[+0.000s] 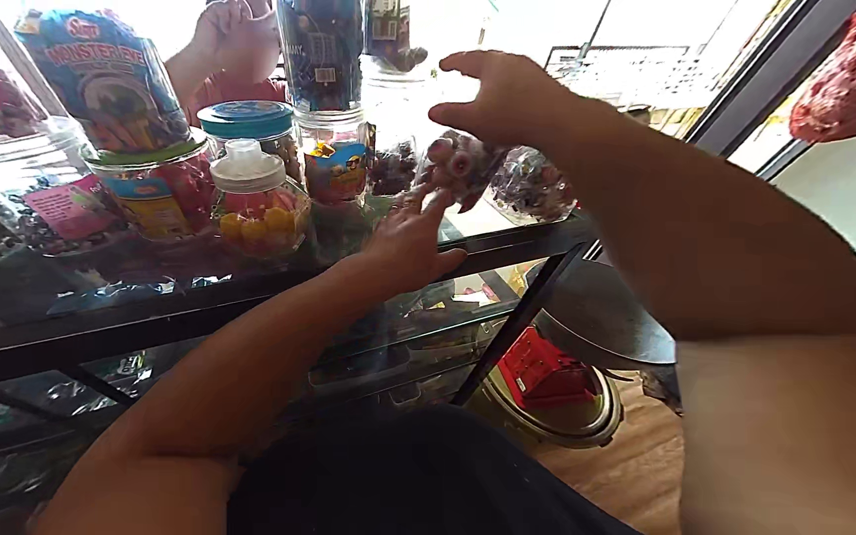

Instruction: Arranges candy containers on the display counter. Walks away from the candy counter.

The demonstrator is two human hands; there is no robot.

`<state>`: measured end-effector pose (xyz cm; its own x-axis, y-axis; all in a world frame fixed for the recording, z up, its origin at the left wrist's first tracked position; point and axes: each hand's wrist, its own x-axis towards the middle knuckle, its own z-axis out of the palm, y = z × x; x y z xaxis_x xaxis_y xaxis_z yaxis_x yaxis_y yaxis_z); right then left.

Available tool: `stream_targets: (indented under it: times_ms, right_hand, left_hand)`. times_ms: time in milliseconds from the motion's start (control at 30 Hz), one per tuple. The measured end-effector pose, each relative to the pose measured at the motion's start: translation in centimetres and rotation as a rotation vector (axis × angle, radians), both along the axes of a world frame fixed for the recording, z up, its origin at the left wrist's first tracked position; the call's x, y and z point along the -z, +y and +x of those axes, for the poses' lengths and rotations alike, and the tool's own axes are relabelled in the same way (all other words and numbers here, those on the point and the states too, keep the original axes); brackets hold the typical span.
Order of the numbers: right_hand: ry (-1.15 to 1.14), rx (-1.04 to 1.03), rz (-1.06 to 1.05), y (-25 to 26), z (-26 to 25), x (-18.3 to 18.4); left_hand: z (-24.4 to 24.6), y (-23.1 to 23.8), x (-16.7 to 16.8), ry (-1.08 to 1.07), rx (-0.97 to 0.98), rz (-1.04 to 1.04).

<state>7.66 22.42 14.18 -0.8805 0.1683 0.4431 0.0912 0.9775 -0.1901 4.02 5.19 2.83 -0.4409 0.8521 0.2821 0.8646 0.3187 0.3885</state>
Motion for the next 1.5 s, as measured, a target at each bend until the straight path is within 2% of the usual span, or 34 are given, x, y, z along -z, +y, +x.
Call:
stream_targets:
  times_ms: [67, 200, 267, 400, 467, 533, 633, 667, 733, 800, 867, 967, 1100, 1167, 1300, 1400, 1500]
  right_hand:
    - [-0.04, 0.078, 0.016, 1.1, -2.2, -0.2]
    - [-0.102, 0.189, 0.001, 2.0, -4.9, 0.5]
    - [-0.049, 0.178, -0.011, 2.6, -5.1, 0.9]
    - [0.219, 0.039, 0.031, 4.2, -0.1, 0.2]
    - [0.347, 0.137, 0.042, 6.2, 3.9, 0.5]
    - [0.373, 0.301, -0.077, 8.5, 6.7, 2.3]
    - [0.453, 0.303, -0.404, 11.7, 7.4, 7.0]
    - [0.493, 0.247, -0.462, 12.3, 7.1, 8.3]
    - [0.555, 0.168, -0.45, 12.5, 6.4, 9.7]
    - [0.595, 0.156, -0.412, 11.4, 5.9, 9.8]
    - [0.635, 0.17, -0.377, 10.2, 5.6, 9.9]
    - [0.666, 0.204, -0.261, 9.0, 5.3, 10.5]
    - [0.685, 0.245, -0.166, 7.7, 4.5, 11.3]
    - [0.708, 0.232, -0.187, 7.8, 4.6, 11.2]
    - [0.877, 0.165, -0.245, 9.4, 6.7, 9.9]
    - [1.101, 0.06, -0.274, 9.6, 7.2, 6.3]
    - [1.213, -0.044, -0.297, 9.6, 4.2, 1.5]
  left_hand:
    - [-0.6, 2.4, -0.6, 0.008, 0.018, -0.125]
    - [-1.8, 5.8, -2.1, -0.013, 0.025, -0.169]
    - [-1.8, 7.1, -2.6, -0.023, -0.033, -0.199]
    - [-2.2, 9.2, -2.3, -0.016, -0.16, -0.202]
    - [-2.8, 10.0, -2.1, -0.02, -0.196, -0.204]
    - [-3.3, 10.2, -2.2, -0.049, -0.215, -0.21]
    - [-3.3, 8.5, -3.4, -0.038, -0.136, -0.159]
    - [-3.1, 7.4, -4.2, 0.021, -0.088, -0.119]
    - [-2.7, 4.3, -6.5, 0.218, -0.072, -0.015]
    - [-3.0, 0.8, -9.3, 0.386, -0.199, 0.064]
    - [-4.6, -2.2, -12.0, 0.471, -0.41, 0.078]
    - [-8.8, -5.0, -14.2, 0.464, -0.676, -0.038]
    - [-13.1, -6.0, -14.4, 0.452, -0.725, -0.345]
    - [-13.8, -5.9, -14.0, 0.481, -0.745, -0.402]
    - [-13.1, -5.9, -13.9, 0.473, -0.739, -0.351]
    - [-12.7, -6.0, -13.5, 0.488, -0.736, -0.311]
    - [-12.5, -6.5, -13.4, 0.512, -0.692, -0.263]
